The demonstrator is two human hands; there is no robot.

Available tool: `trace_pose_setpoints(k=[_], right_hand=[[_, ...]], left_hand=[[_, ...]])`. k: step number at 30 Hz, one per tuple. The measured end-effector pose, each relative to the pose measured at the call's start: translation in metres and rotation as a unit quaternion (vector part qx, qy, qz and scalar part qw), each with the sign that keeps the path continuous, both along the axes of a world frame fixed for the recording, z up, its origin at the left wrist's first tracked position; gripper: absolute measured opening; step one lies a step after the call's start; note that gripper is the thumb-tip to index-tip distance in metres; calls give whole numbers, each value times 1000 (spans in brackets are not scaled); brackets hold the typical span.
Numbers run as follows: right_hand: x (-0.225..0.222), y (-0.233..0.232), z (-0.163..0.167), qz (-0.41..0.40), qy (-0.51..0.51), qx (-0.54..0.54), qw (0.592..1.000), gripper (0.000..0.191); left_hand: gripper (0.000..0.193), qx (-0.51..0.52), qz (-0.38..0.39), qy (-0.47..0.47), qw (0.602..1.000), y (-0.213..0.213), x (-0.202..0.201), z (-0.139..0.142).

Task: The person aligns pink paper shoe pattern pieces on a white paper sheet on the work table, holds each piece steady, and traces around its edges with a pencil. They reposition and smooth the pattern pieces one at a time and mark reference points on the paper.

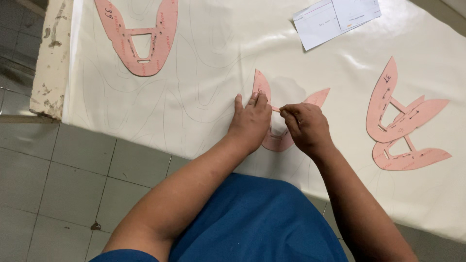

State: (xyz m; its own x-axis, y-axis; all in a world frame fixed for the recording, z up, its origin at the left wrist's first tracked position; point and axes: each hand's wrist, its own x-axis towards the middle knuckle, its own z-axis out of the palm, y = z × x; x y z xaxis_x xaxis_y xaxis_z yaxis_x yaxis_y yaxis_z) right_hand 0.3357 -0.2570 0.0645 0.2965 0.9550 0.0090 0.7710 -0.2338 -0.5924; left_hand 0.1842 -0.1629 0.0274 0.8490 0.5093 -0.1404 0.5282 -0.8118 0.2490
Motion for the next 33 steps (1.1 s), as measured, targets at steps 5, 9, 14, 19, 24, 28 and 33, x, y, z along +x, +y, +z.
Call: trace_pose_setpoints(k=[5,9,14,19,24,28,33], right_hand=[[-5,-7,-4,32,7,26,999,12],[-10,-29,0,58,5,8,998,9],[-6,-49,5,77,-51,-26,995,9],[16,-38,8,34,-126,-22,991,11],[24,-23,11,-15,-89,-50,995,15],[26,-24,16,-86,-18,-55,995,19],[26,-24,13,-97,3,-61,993,19]], left_hand=[[46,-25,8,2,1000,1,1,-2],[41,-34,-3,36,999,1,3,2],[46,-24,-11,74,997,-1,11,6],[49,-1,-34,103,994,-3,17,7],[46,11,-31,82,996,-4,16,11],[54,-40,-49,92,994,-2,14,14],[62,-54,-48,65,995,-4,14,11]])
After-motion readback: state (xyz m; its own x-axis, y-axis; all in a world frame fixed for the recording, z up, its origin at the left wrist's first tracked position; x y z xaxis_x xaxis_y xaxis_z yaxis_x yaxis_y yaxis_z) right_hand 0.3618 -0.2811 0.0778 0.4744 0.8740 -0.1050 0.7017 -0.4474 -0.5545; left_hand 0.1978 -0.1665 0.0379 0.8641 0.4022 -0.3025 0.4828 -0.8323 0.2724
